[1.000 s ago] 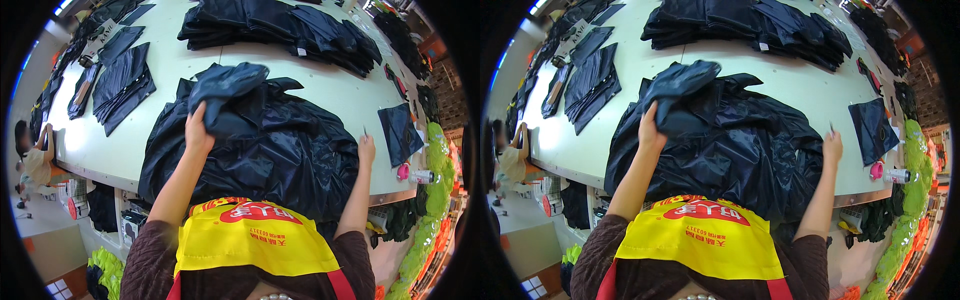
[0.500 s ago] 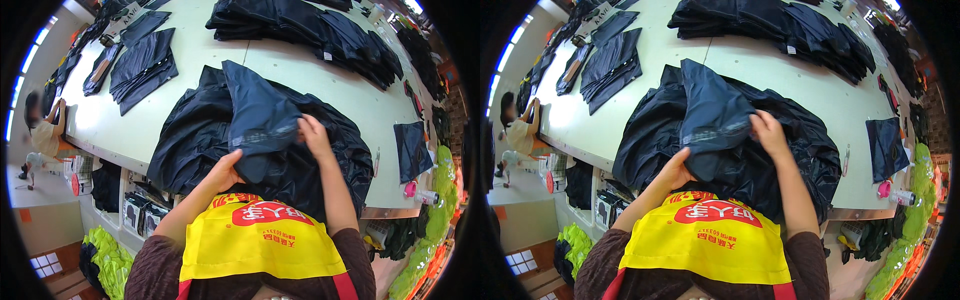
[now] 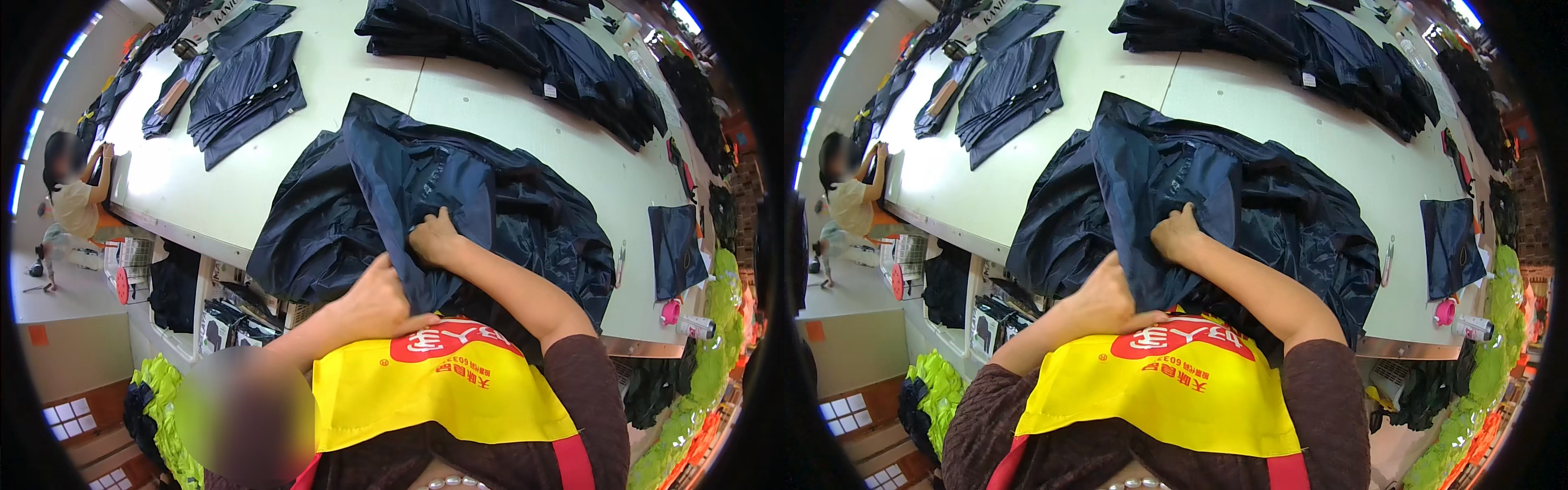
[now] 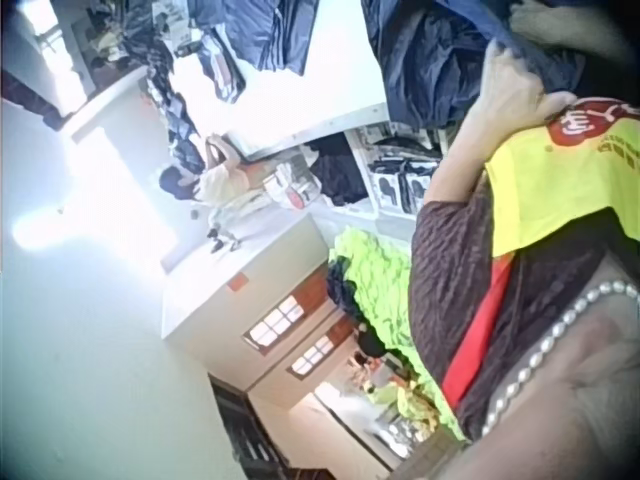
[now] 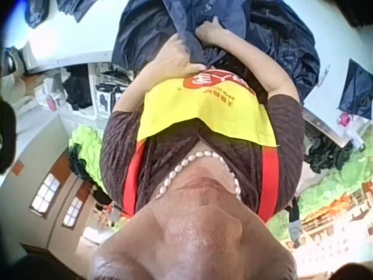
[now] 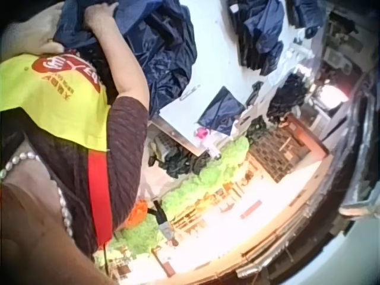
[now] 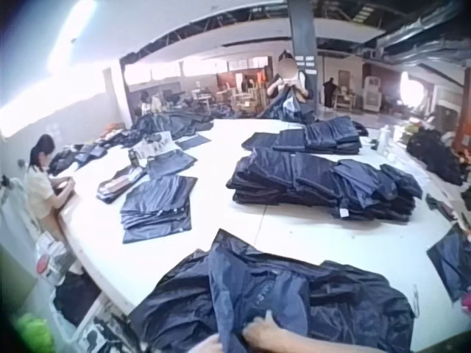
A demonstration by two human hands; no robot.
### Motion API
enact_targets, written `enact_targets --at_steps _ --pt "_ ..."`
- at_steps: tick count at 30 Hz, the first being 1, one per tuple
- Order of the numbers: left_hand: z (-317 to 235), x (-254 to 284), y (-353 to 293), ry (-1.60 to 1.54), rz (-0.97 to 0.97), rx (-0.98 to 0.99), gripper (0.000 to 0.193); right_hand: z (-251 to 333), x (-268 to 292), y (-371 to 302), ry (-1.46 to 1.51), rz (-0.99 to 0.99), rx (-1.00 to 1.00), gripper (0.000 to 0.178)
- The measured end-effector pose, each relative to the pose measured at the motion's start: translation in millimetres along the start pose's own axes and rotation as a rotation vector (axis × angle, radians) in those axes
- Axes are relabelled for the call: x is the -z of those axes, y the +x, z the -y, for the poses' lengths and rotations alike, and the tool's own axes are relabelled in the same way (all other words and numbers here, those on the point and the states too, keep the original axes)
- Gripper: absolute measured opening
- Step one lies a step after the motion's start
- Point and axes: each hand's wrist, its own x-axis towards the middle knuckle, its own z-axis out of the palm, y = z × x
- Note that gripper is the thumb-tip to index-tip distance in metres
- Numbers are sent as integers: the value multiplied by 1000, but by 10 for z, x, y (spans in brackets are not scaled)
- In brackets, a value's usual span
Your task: The person folds a dark jacket on a table, smooths it, and places it into a plastic bag. They then retrieve another jacket from a basket, unfold it, and fold it neatly before bagging it as well.
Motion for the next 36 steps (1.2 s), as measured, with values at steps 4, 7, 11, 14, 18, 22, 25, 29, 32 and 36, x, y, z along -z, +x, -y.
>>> enact_targets --at_steps 4,7,11,14,18,22,25,29,32,36 --pt "331 238 -181 -234 -254 95 48 -11 -60 -153 139 3 109 34" --pt "478 43 -301 -101 -303 276 71 5 -87 -319 105 -155 97 33" --pt "916 -117 -311 24 -33 176 36 29 -1 -553 -34 -748 -67 33" --pt "1066 -71 -292 -79 -117 201 24 -187 6 -851 -253 -850 -504 50" --pt "1147 18 -81 -114 -190 255 50 -534 -323 -1290 60 -1024 -878 94" --pt "1271 -46 223 43 -71 159 50 -571 -636 -1292 1261 -1071 -905 80" --pt "1468 -139 269 -60 31 98 32 -782 -1185 -1048 1510 -1172 -728 48" --pt "1532 115 -4 -136 220 151 21 -1219 -834 -1302 1809 -1507 -554 22" --pt "1588 70 -297 -89 347 276 39 -1774 -831 -1513 1183 -1312 -837 32" --pt "1351 -39 -215 -104 298 224 37 -1655 -510 -1567 721 -1155 -1030 52"
